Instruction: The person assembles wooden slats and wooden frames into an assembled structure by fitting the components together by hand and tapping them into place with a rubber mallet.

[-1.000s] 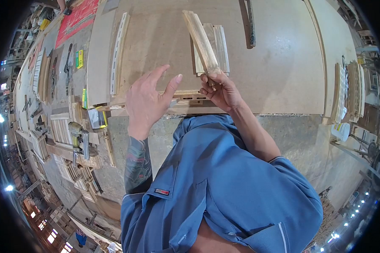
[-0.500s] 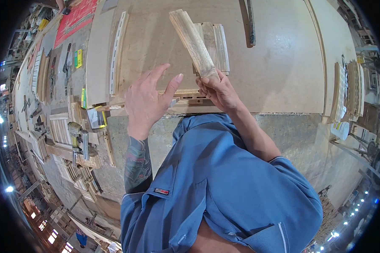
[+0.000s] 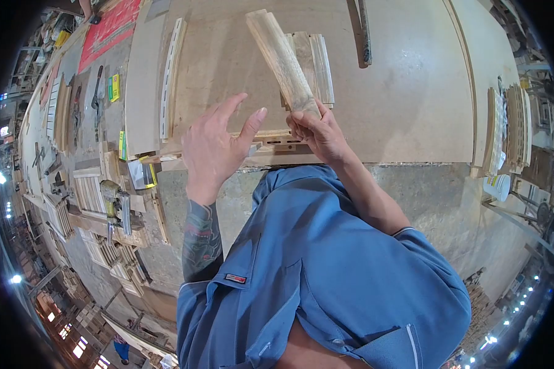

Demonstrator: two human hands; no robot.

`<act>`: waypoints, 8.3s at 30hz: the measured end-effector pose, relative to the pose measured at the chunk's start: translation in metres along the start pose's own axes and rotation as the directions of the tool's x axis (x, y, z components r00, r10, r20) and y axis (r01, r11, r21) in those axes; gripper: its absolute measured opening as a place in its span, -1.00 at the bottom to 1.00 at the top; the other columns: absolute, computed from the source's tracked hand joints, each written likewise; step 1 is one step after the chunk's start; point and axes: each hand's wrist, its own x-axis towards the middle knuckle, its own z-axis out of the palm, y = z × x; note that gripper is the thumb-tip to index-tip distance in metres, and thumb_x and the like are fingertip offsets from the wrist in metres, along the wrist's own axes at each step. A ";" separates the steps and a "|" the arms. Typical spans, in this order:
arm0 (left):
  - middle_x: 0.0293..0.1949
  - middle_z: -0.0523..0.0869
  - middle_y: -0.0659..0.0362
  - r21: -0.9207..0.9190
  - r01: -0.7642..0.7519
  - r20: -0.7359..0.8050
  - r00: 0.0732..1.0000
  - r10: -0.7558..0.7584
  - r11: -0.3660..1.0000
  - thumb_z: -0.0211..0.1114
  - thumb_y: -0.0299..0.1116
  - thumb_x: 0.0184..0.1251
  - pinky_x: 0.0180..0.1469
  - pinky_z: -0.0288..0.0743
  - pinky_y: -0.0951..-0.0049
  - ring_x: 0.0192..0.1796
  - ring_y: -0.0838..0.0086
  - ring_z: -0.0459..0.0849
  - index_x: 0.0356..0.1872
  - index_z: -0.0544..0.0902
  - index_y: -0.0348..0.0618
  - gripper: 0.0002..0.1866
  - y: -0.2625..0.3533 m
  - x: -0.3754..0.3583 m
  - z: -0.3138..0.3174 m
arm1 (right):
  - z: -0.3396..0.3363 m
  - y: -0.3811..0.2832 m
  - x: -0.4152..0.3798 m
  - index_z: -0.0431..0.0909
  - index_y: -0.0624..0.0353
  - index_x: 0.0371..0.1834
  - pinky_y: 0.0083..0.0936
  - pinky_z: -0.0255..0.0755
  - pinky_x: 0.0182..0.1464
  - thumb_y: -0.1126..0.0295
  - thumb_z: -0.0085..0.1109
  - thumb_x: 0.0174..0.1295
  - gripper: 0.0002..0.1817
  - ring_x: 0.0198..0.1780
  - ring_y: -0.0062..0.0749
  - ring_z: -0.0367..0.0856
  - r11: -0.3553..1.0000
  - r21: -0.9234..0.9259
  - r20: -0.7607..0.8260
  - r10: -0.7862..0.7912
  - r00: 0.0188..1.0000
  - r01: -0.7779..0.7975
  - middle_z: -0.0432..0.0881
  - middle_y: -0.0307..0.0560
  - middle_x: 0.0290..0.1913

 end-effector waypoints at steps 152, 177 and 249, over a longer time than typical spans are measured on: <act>-0.42 0.66 0.28 -0.846 -0.100 -0.140 -0.906 -0.400 0.524 0.34 -0.33 0.40 -0.36 0.51 0.58 -0.42 0.66 0.62 -0.13 0.59 -0.21 -0.81 -0.023 -1.482 -0.175 | 0.665 0.845 -1.006 0.67 0.29 -0.06 -0.66 0.48 -0.26 0.39 0.20 0.38 -0.79 -0.33 -0.69 0.58 0.667 -0.606 0.372 0.719 -0.588 0.432 0.71 -0.23 -0.33; -0.45 0.59 0.14 -0.615 -0.241 0.153 -0.971 -0.186 0.751 0.14 -0.28 0.48 -0.45 0.60 0.52 -0.44 0.50 0.64 -0.02 0.46 -0.16 -0.79 -0.101 -1.890 -0.275 | 0.927 1.075 -1.318 0.67 0.30 -0.04 -0.59 0.52 -0.17 0.46 0.22 0.33 -0.79 -0.27 -0.57 0.67 0.784 -0.475 0.403 0.597 -0.693 0.399 0.75 -0.11 -0.31; -0.46 0.64 0.15 -0.402 -0.531 0.037 -0.823 -0.566 0.746 0.27 0.08 0.29 -0.34 0.55 0.50 -0.46 0.49 0.63 -0.11 0.54 -0.09 -0.56 -0.222 -2.361 -0.160 | 0.913 1.185 -1.503 0.64 0.31 -0.06 -0.68 0.41 -0.25 0.47 0.16 0.41 -0.84 -0.32 -0.65 0.57 0.731 -0.102 0.692 0.540 -0.480 0.675 0.65 -0.21 -0.33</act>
